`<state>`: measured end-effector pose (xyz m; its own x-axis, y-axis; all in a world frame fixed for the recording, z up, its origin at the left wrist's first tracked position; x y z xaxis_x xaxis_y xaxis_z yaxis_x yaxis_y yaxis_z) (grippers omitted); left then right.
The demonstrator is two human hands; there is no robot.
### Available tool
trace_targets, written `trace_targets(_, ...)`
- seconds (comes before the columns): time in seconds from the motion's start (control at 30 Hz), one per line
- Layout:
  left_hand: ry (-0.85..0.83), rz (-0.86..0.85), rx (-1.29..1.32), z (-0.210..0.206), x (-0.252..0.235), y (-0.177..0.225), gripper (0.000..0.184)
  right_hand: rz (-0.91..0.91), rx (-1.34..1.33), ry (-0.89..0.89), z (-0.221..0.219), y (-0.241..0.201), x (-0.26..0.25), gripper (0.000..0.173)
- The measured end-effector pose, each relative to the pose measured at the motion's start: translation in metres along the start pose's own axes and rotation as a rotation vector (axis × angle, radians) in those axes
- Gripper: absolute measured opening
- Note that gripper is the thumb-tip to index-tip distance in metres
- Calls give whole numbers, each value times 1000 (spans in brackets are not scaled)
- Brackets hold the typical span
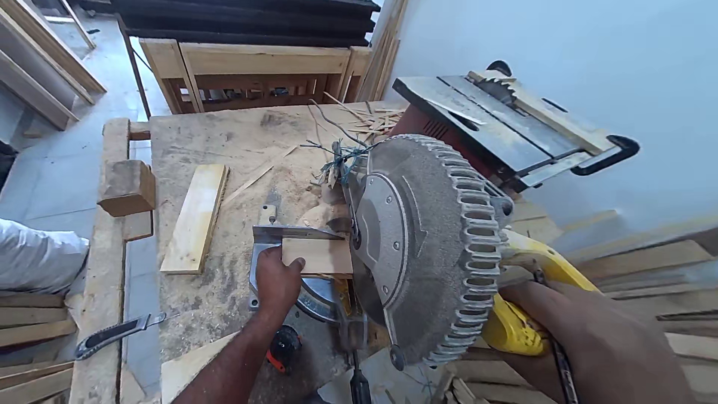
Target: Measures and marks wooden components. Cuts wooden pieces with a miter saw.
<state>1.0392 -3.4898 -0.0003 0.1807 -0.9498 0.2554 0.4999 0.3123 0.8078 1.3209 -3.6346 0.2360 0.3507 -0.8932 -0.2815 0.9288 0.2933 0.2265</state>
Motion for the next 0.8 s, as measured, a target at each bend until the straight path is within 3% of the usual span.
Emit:
trace_targets(0.27,8,11,-9,1,-1,2,34,-12,-14,3,-10,-7,9,37)
trace_targets(0.5,12,9,-28,0,-4,3,34,-29,-22,-9,-51,-25,33,36)
trace_targets(0.57,1,4,-25,1,-4,5,35,-17,-65,-25,-37,-14,21,38)
trace_targets(0.63,-17,8,-6,2,-2,7,35,-23,-109,113,-4,5,4,37)
trace_targets(0.73,-37,-16,-6,3,2,8,28,-98,-185,542,40,37,-19,40)
trace_targets(0.8,-55,-36,-54,4,6,7,28,-151,-317,808,37,57,-23,44)
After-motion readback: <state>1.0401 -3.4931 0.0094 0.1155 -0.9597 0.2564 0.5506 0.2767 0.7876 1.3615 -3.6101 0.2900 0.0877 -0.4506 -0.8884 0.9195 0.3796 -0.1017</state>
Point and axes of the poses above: each hand's wrist, its own x-axis away from the middle knuckle, its own z-axis out of the back of the hand, y = z × x, the point moved 5 cm from there along -x, towards the middle knuckle
